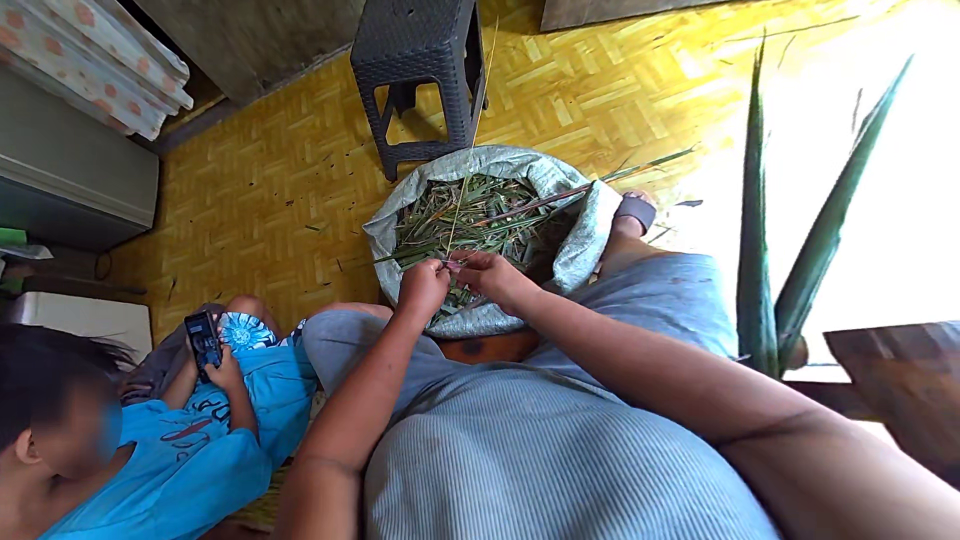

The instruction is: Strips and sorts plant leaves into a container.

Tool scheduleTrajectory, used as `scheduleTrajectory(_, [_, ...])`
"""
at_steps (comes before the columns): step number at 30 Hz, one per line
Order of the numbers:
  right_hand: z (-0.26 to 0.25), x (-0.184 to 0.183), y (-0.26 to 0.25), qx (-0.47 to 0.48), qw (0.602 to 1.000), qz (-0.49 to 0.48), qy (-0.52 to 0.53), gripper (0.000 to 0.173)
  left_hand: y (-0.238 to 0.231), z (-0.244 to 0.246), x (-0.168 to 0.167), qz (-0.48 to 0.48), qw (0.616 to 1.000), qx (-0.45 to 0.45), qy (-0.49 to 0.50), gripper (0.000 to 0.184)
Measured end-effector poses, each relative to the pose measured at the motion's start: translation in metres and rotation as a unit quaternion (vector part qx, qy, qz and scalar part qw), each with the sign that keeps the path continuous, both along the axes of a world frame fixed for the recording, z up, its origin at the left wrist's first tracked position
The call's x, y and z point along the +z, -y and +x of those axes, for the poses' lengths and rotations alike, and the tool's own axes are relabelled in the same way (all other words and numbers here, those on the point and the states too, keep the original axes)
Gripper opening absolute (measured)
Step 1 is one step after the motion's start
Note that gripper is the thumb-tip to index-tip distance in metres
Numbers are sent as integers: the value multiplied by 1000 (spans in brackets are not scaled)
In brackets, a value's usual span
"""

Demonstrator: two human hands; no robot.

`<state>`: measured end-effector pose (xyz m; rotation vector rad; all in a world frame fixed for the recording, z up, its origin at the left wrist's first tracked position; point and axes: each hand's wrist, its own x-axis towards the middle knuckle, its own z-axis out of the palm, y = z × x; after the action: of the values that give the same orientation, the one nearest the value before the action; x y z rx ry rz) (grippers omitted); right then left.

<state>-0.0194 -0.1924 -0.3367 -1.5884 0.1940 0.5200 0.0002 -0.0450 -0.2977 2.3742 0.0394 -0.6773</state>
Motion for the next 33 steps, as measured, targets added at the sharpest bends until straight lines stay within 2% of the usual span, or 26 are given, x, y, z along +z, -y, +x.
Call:
scheduleTrajectory(10, [17,-4,11,-80,989,96,-79,32,-1,-16,-6,3,1000,-24,-7,29])
scheduleTrajectory(19, [13,-10,7,-91,979,138,-119,31,-4,-22,-6,35,999,-33,-8,29])
scheduleTrajectory(33, [30,-16,19,-150,971,152,-105,29,-10,-38,5,1,999,-24,-26,29])
